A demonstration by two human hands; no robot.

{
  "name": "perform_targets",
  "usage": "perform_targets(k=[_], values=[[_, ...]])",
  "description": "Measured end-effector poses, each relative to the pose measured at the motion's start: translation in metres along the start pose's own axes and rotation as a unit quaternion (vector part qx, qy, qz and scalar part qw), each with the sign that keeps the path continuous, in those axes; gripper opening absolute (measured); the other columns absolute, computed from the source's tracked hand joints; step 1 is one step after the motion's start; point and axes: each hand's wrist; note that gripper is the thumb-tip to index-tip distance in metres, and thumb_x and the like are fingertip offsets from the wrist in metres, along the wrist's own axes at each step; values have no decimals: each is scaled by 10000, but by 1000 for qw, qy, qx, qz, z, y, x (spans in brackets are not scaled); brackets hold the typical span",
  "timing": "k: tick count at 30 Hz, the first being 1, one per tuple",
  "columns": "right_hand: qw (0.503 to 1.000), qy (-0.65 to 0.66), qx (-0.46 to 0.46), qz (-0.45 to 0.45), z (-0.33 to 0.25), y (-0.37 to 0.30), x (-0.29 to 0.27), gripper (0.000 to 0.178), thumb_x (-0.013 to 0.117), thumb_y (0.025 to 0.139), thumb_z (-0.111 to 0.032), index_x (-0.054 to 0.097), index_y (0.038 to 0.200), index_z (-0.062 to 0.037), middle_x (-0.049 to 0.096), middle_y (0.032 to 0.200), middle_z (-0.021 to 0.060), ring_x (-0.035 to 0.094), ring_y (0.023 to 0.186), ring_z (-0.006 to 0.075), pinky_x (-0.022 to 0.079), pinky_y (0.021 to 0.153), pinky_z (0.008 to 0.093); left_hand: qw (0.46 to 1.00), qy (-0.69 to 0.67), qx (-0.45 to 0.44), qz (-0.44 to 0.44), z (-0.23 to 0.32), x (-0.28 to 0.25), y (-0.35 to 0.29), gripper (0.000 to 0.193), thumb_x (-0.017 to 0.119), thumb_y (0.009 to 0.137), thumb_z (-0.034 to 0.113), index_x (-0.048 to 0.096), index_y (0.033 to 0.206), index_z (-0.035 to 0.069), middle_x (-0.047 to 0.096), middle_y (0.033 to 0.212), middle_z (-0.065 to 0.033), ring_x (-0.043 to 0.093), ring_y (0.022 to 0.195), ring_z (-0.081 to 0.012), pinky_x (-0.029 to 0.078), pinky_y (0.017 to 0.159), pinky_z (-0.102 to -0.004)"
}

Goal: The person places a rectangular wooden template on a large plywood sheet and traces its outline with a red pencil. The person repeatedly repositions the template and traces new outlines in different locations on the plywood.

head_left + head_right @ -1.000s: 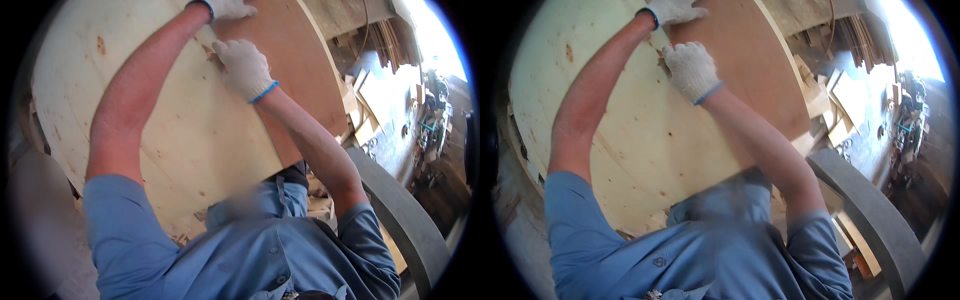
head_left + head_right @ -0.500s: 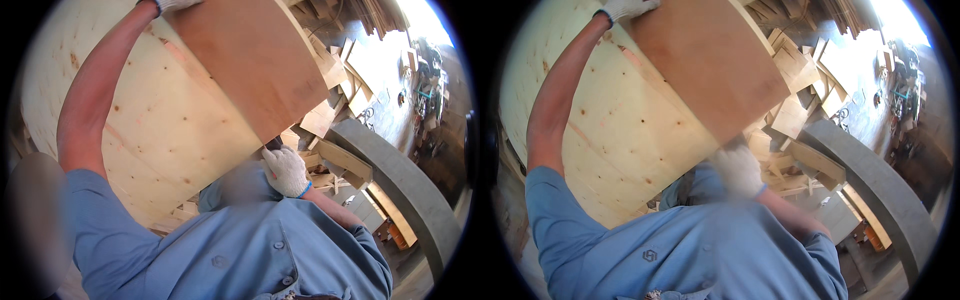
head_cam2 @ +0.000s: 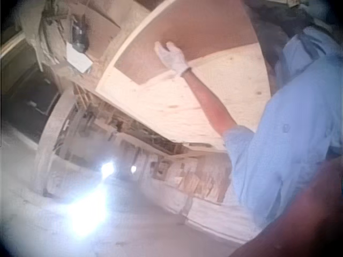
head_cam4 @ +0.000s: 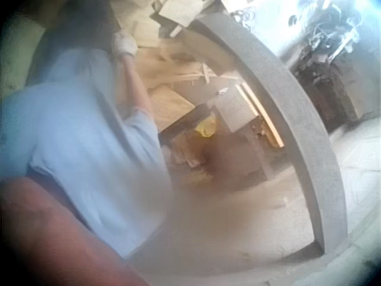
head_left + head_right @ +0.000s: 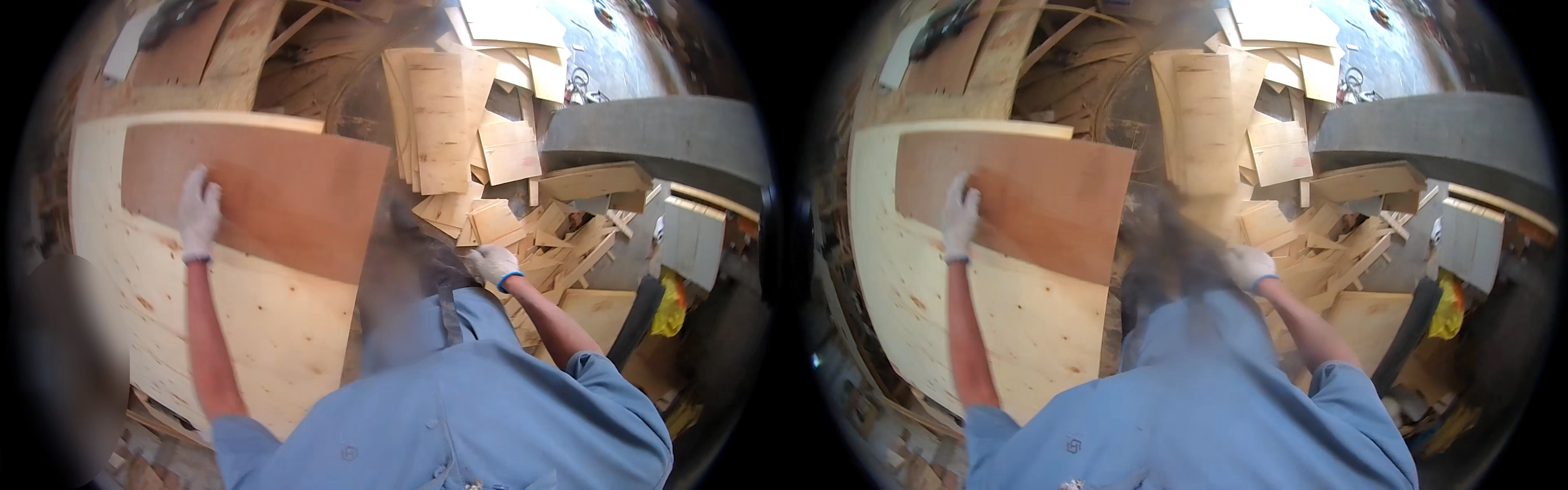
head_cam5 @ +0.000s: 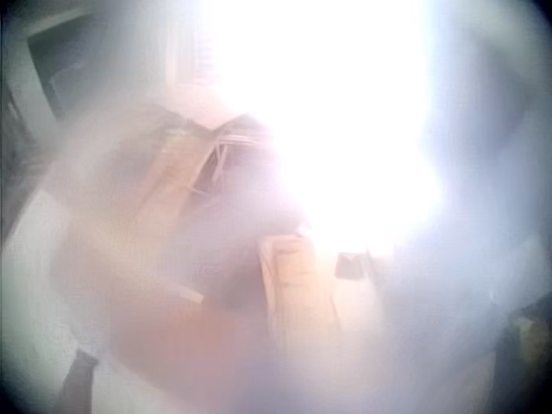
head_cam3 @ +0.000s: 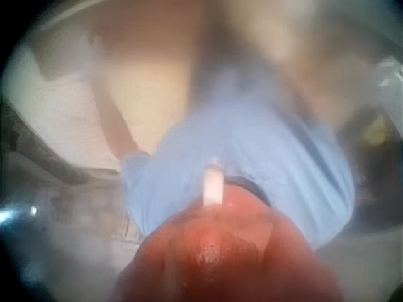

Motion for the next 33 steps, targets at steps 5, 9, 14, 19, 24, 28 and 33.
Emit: perform_targets(k=[5,9,14,19,24,28,33], values=[[975,121,170,-80,139,-2,65,558,523,933,-510,775,909,-13,745,923,235,721,895,408,535,855,486,934,-323,142,60,284,-37,-123,380,528,1075,216,601,1377,-2,490,1551,-242,440,1472,-358,329,1232,-483],[943,225,228,-90,171,-14,111,559,541,938,-493,767,808,2,732,780,203,719,760,339,542,788,436,851,-308,405,129,365,-73,-165,424,499,1082,244,543,1433,9,483,1542,-234,407,1456,-410,331,1212,-528],[888,414,198,-38,155,-6,163,478,607,953,-428,751,859,18,732,779,155,707,748,258,522,713,405,840,-269,439,171,384,-82,-200,400,519,1064,221,562,1395,-1,520,1477,-227,457,1362,-382,375,1142,-494],[896,425,125,-13,133,-21,163,434,605,988,-374,738,874,23,728,756,121,682,686,209,526,665,347,852,-239,422,198,369,-85,-256,376,539,1046,198,581,1356,-12,556,1411,-221,507,1268,-354,419,1072,-461],[883,448,135,24,137,-72,162,356,622,991,-313,702,821,-10,707,706,112,651,573,190,511,546,334,881,-205,367,218,342,-90,-332,352,559,1029,175,600,1318,-22,592,1346,-215,557,1174,-326,463,1003,-428],[862,467,196,-20,188,-81,210,369,625,1003,-335,719,928,14,703,725,131,666,611,212,519,570,347,915,-168,291,222,325,-95,-392,333,575,1015,156,615,1288,-30,621,1293,-211,597,1099,-304,498,947,-401],[840,497,216,-36,178,-110,222,295,611,985,-278,608,796,-52,594,612,103,523,452,187,391,434,338,965,-96,140,200,319,-101,-456,309,595,997,133,635,1250,-40,658,1228,-205,647,1005,-276,541,877,-368]])
Point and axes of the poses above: each hand's wrist, its own y-axis towards the middle knuckle, its own x-axis out of the palm, z = x × y
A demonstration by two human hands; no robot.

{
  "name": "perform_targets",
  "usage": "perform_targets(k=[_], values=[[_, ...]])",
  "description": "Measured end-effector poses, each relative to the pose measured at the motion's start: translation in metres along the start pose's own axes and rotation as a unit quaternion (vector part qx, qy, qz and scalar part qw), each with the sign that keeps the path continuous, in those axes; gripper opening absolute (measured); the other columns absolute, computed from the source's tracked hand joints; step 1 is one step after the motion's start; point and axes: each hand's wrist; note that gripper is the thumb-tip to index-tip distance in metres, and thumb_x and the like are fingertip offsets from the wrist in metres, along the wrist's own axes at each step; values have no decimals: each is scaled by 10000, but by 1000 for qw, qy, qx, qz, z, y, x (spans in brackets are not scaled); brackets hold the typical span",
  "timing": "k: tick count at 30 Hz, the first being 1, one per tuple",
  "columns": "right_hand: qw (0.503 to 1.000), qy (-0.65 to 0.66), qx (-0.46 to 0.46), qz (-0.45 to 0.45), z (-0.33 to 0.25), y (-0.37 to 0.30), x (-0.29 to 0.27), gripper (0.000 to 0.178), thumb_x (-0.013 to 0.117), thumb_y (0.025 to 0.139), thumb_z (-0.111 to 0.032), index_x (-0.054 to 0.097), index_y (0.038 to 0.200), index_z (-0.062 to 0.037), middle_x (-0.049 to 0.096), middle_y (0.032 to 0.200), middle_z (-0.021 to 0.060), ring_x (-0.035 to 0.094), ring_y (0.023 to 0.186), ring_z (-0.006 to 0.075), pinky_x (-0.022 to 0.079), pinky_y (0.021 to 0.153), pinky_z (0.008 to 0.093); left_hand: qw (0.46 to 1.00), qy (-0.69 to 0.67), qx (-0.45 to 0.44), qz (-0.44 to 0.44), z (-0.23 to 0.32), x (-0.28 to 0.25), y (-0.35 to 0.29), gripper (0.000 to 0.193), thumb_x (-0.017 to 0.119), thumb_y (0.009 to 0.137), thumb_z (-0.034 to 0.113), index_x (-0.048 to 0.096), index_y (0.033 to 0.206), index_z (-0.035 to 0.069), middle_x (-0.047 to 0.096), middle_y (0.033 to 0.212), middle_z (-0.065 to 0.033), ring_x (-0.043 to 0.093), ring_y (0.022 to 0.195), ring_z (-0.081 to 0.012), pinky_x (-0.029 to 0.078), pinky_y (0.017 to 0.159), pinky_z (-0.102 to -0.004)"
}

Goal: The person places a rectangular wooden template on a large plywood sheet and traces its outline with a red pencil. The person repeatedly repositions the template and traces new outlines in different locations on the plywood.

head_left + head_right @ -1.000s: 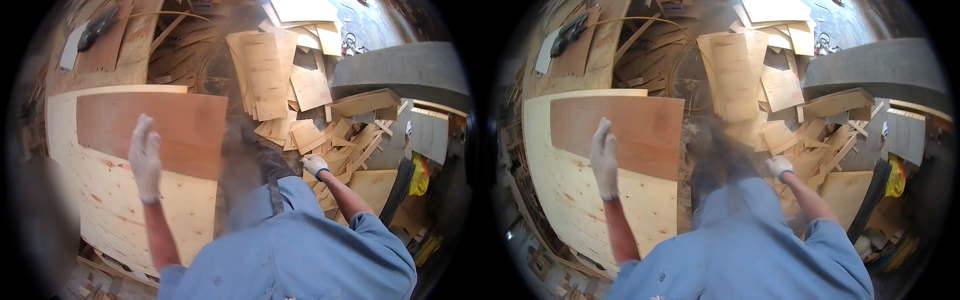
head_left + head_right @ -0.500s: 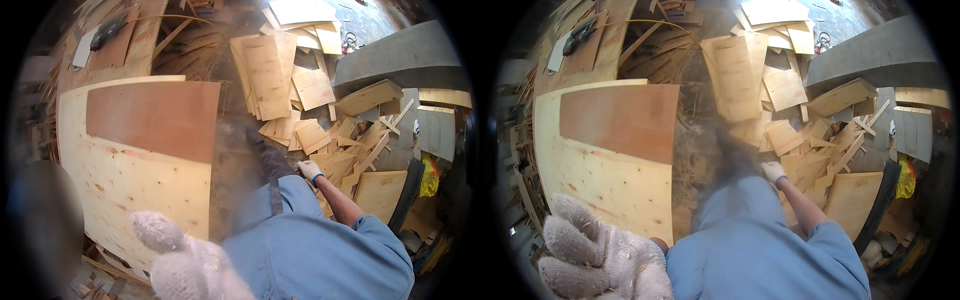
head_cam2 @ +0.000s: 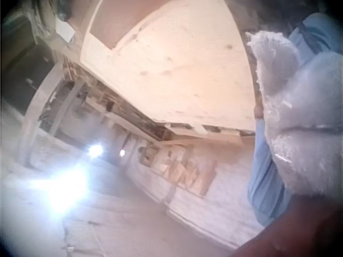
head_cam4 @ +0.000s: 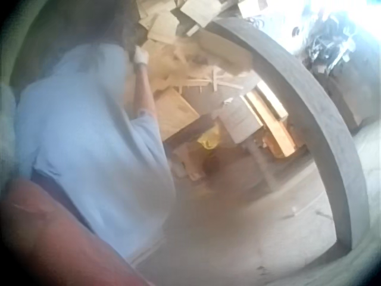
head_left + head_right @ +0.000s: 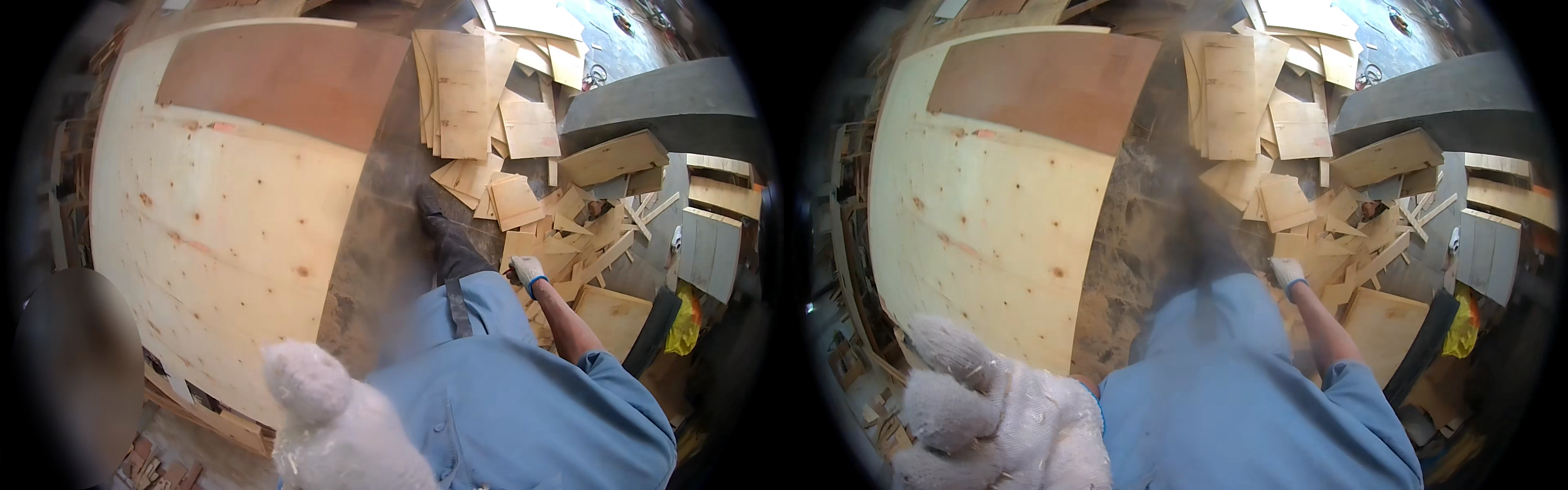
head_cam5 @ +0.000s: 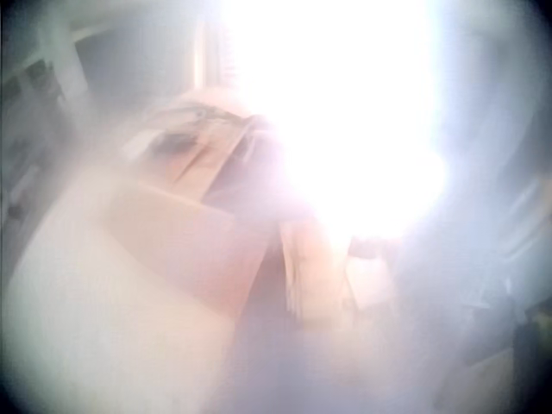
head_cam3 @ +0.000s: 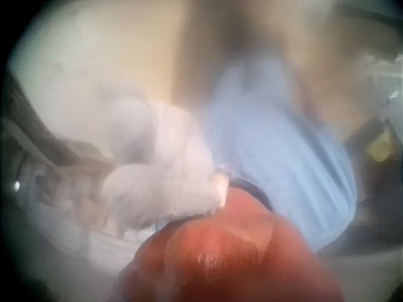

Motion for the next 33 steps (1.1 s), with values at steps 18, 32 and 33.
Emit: perform_targets(k=[18,32,33], values=[[998,4,-62,-28,5,18,-81,325,607,1029,-368,668,956,-57,681,710,108,608,510,191,498,497,318,634,-652,-414,41,-20,153,-44,204,676,981,140,666,1101,-24,672,1269,-119,628,1149,-164,496,1012,-269],[998,22,1,-59,2,58,-142,279,590,994,-284,597,830,-59,619,651,116,533,462,191,398,436,332,810,-380,-446,36,14,181,-97,310,641,1035,158,690,1294,-4,704,1269,-80,625,1151,-131,481,1026,-281],[998,13,-4,-68,-5,56,-139,272,581,1011,-287,600,859,-63,602,642,99,511,456,173,376,435,316,815,-371,-443,40,12,184,-102,301,634,1035,149,693,1285,-7,702,1281,-91,624,1168,-142,478,1035,-288]])
Point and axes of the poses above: each hand's wrist, its own y-axis towards the middle knuckle, its own x-axis out of the palm, z = x × y
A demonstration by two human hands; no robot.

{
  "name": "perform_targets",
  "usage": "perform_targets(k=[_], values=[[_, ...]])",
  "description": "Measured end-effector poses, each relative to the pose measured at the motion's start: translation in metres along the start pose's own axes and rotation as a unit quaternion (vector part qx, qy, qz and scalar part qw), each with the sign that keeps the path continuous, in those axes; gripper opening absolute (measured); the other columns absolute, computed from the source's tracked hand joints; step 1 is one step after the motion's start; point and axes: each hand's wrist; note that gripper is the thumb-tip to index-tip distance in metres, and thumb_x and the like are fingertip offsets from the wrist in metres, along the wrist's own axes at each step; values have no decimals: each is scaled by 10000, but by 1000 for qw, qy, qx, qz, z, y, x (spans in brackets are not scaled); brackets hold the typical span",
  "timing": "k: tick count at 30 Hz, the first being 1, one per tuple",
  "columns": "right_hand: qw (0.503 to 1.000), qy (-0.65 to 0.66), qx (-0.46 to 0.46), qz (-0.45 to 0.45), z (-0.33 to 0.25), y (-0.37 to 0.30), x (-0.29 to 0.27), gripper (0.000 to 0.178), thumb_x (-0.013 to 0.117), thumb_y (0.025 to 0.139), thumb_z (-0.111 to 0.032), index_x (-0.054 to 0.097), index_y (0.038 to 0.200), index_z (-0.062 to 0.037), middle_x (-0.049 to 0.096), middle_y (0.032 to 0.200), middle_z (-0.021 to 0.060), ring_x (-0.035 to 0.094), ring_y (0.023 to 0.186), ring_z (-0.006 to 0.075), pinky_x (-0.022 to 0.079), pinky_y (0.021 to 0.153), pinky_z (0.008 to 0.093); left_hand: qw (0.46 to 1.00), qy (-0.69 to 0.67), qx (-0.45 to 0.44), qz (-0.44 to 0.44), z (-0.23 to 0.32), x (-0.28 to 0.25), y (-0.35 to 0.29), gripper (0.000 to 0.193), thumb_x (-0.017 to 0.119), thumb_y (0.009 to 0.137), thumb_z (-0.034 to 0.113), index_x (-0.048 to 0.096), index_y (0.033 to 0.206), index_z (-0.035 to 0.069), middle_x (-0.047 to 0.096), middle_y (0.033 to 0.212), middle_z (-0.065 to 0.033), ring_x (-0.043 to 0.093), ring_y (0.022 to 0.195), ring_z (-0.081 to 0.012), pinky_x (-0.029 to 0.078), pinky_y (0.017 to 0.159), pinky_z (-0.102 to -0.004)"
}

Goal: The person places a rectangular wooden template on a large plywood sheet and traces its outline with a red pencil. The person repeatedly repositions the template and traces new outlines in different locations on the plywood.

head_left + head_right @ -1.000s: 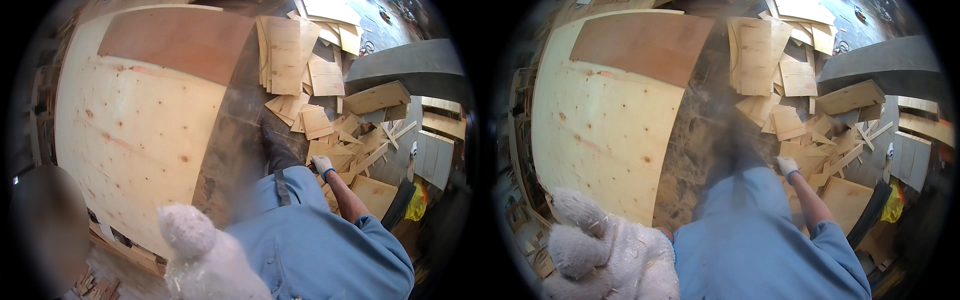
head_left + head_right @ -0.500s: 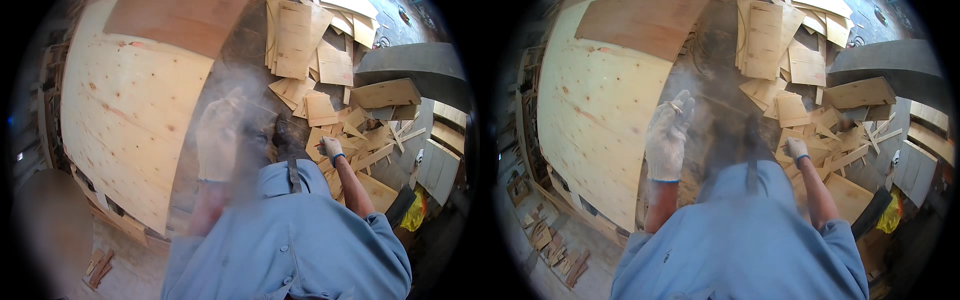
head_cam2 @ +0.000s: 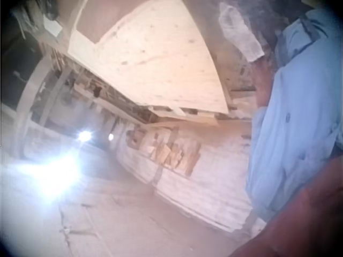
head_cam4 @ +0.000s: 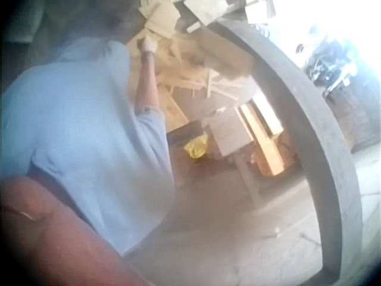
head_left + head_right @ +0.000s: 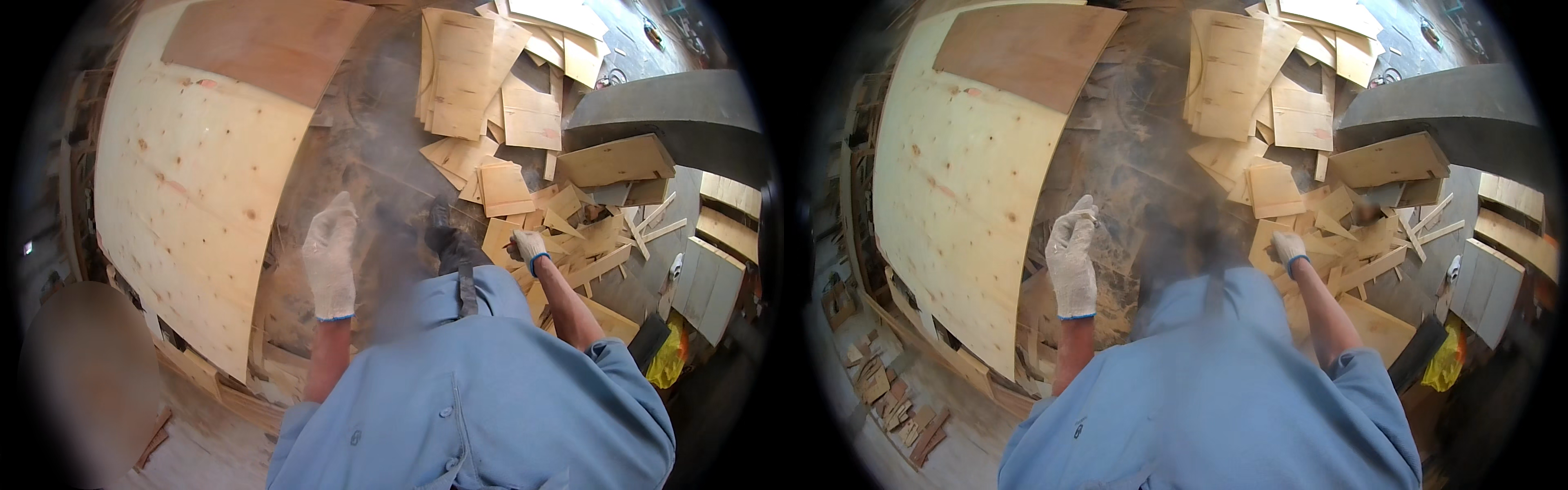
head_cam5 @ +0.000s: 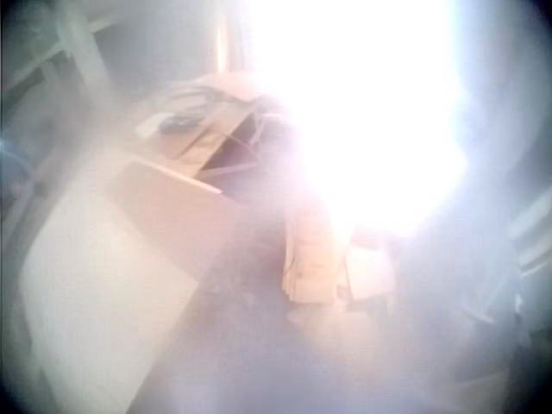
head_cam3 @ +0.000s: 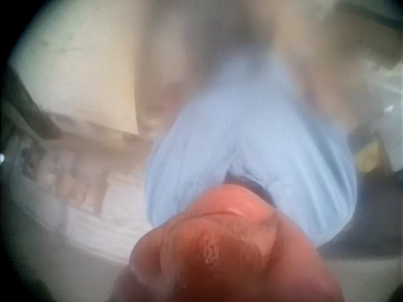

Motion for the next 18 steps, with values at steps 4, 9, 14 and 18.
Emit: perform_targets(k=[4,9,14,18], values=[[996,-71,-47,9,-27,-2,13,282,577,1032,-304,625,909,-54,618,661,84,526,469,153,408,450,301,998,58,7,9,-26,-9,3,279,605,1028,113,697,1253,-25,692,1325,-129,622,1224,-188,467,1071,-318],[993,-92,-72,3,-43,-2,9,317,582,1043,-337,654,936,-47,668,725,99,573,498,158,474,478,305,986,161,-7,41,-72,-47,9,293,573,1016,89,691,1252,-40,699,1317,-138,629,1231,-219,453,1096,-344],[992,-108,-60,3,-36,11,-7,323,597,1039,-346,656,925,-50,674,730,99,578,501,158,471,476,301,985,140,-54,87,-94,-70,2,311,569,1008,90,691,1265,-34,714,1282,-125,629,1225,-212,445,1102,-342],[994,-96,-41,7,-33,9,-8,319,604,1036,-348,652,917,-55,673,728,105,574,500,156,463,474,294,985,121,-83,94,-95,-65,-1,321,587,998,109,695,1267,-29,715,1279,-118,627,1220,-205,445,1097,-337]])
Point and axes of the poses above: each hand's wrist, its own y-axis towards the middle knuckle, its own x-axis out of the palm, z = x × y
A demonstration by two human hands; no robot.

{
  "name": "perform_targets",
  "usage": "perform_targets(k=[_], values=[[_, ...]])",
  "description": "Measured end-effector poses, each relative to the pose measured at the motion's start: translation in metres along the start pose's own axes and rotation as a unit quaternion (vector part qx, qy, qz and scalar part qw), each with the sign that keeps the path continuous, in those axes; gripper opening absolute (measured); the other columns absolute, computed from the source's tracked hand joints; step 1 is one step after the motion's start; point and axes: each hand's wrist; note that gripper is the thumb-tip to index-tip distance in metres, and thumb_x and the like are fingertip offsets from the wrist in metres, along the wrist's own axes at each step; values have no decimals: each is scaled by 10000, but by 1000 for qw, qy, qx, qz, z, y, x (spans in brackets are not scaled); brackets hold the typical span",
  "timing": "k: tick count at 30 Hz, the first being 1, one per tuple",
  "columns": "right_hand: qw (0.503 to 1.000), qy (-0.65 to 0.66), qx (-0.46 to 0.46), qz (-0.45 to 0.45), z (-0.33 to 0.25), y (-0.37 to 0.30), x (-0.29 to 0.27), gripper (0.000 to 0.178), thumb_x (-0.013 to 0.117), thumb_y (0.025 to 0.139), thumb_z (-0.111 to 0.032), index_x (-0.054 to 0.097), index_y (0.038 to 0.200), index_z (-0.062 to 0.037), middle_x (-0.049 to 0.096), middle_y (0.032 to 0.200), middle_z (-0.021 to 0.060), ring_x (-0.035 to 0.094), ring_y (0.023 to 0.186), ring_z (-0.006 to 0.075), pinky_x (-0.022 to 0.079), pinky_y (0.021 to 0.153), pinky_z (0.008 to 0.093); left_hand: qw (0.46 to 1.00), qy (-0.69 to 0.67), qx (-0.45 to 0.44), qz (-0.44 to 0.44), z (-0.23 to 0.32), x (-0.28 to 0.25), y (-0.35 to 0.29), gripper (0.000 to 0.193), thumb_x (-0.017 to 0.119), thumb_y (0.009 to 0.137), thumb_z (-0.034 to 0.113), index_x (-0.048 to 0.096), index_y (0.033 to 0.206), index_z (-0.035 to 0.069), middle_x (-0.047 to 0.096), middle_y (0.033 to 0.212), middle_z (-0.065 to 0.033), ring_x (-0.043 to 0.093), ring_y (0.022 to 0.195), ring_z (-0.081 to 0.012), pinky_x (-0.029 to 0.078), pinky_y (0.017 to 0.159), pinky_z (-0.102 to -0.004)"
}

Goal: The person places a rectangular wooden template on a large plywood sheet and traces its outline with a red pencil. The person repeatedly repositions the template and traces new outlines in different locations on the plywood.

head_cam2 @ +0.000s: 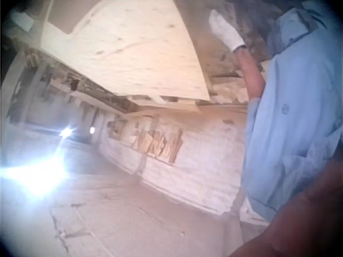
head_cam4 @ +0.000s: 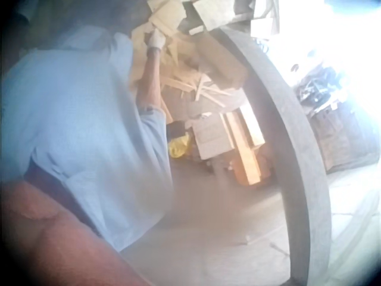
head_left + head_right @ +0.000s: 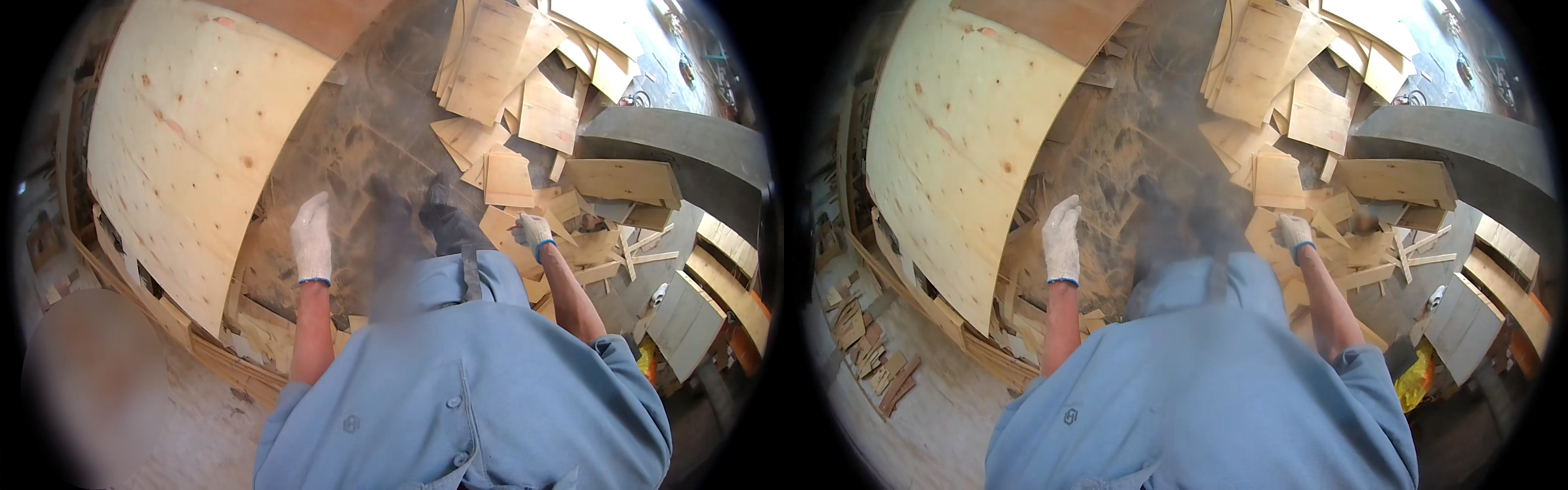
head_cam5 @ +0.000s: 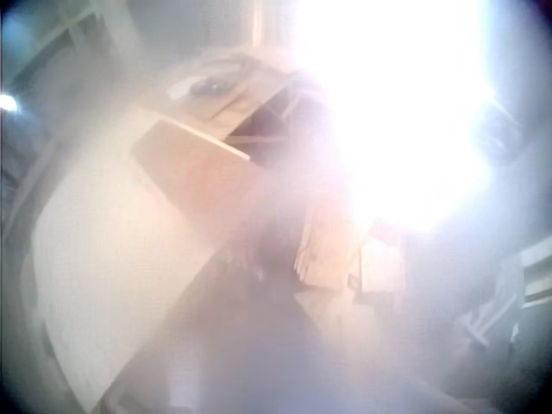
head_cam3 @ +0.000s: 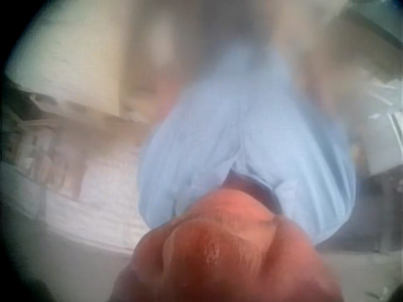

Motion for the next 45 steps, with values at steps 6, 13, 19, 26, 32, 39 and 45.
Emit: perform_targets(k=[6,13,19,26,32,39,45], values=[[1000,-9,3,-18,0,3,5,325,587,1041,-357,656,942,-55,691,760,109,595,537,167,469,494,300,999,-18,-8,-33,-12,17,2,348,605,989,130,681,1280,-46,701,1289,-134,626,1223,-218,456,1089,-334],[1000,-18,4,-3,-14,-2,1,326,577,1041,-360,658,977,-50,698,788,108,616,567,175,488,526,318,992,-87,-52,-72,-33,40,9,382,616,969,137,670,1293,-59,698,1291,-143,634,1210,-229,472,1072,-340],[997,-64,-49,8,-2,22,-11,350,600,1027,-384,667,953,-48,683,751,106,610,548,177,483,507,317,988,3,-9,-154,-37,53,11,341,628,947,144,704,1242,-9,722,1252,-145,664,1182,-256,501,1037,-365],[997,54,-52,19,-45,1,43,448,589,1034,-432,682,904,-13,666,711,117,601,511,181,467,475,298,949,135,189,-211,22,46,43,263,580,992,159,712,1190,46,712,1221,-152,665,1138,-306,519,1017,-381],[976,-42,-213,-25,-144,-56,124,423,553,1072,-348,736,1052,34,719,813,100,646,618,142,514,578,275,984,31,133,-116,71,15,112,291,602,1020,172,708,1240,15,732,1246,-140,692,1125,-229,535,1001,-352],[728,-244,-640,36,-312,-170,277,215,653,956,-62,729,1155,-34,747,971,141,732,847,249,562,758,340,896,193,399,30,159,-18,288,291,554,1027,220,713,1190,40,724,1184,-188,671,1135,-375,532,977,-451],[648,-373,-665,-4,-384,-167,374,294,717,908,-174,679,1183,-76,690,903,133,673,846,364,534,720,449,760,374,529,49,214,-6,388,247,586,964,205,693,1145,74,696,1138,-123,633,1134,-299,473,1017,-433]])
Point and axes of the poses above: each hand's wrist, its own y-axis towards the middle knuckle, its own x-axis out of the palm, z = x × y
